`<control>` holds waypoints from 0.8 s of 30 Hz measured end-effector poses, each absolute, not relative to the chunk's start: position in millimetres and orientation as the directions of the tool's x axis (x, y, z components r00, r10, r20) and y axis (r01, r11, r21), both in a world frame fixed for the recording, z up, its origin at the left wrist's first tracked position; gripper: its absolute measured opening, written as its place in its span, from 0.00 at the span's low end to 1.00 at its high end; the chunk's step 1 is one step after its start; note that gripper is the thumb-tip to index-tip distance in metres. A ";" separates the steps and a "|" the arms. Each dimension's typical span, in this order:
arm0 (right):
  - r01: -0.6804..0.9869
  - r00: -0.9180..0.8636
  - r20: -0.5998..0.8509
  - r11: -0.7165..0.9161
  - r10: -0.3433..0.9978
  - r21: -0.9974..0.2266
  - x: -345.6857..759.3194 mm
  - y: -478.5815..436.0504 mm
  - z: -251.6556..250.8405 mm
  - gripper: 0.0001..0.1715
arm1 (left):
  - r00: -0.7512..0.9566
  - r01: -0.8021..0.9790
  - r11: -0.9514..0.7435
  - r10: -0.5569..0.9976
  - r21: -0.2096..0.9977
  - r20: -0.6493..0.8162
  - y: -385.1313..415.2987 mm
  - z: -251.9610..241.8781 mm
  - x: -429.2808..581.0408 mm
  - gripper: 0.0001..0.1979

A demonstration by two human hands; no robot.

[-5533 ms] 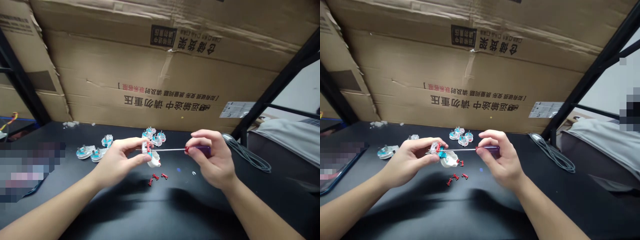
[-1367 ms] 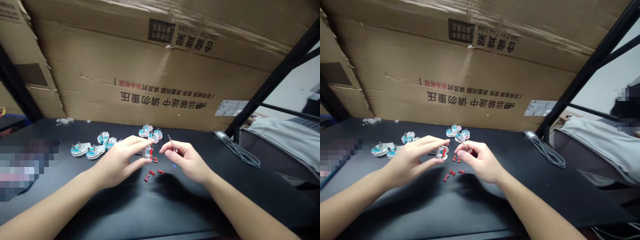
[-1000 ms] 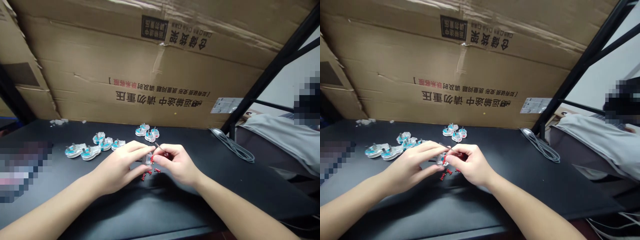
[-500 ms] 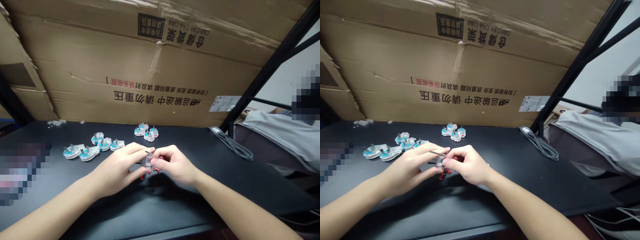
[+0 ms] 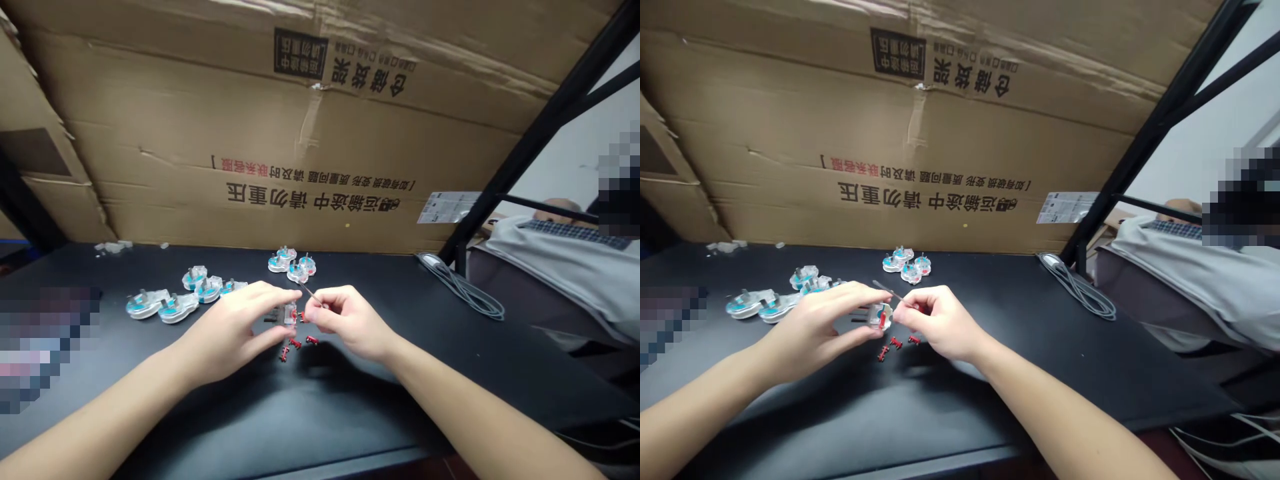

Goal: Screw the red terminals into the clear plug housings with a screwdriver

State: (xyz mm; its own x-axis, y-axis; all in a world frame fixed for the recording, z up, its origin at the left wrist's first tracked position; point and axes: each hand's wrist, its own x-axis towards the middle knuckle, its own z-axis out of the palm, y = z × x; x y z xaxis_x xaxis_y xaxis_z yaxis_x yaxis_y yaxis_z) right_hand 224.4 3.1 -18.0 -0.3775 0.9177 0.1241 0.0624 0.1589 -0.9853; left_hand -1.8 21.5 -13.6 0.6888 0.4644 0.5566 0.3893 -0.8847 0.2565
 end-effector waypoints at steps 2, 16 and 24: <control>0.046 -0.393 0.125 0.155 0.911 -0.987 223.0 3.6 -19.7 0.20 | 0.693 0.375 -0.888 0.460 0.267 0.555 21.0 -12.9 -0.6 0.17; 0.446 -0.656 0.277 0.656 0.702 -0.609 241.4 16.0 -29.0 0.14 | 0.688 0.691 -0.708 0.706 0.145 0.170 57.7 -14.8 -25.2 0.15; 0.431 -0.802 0.215 0.789 0.557 -0.437 228.8 15.5 -44.6 0.07 | 0.620 0.771 -0.636 0.745 -0.016 0.244 76.7 -21.0 -33.1 0.19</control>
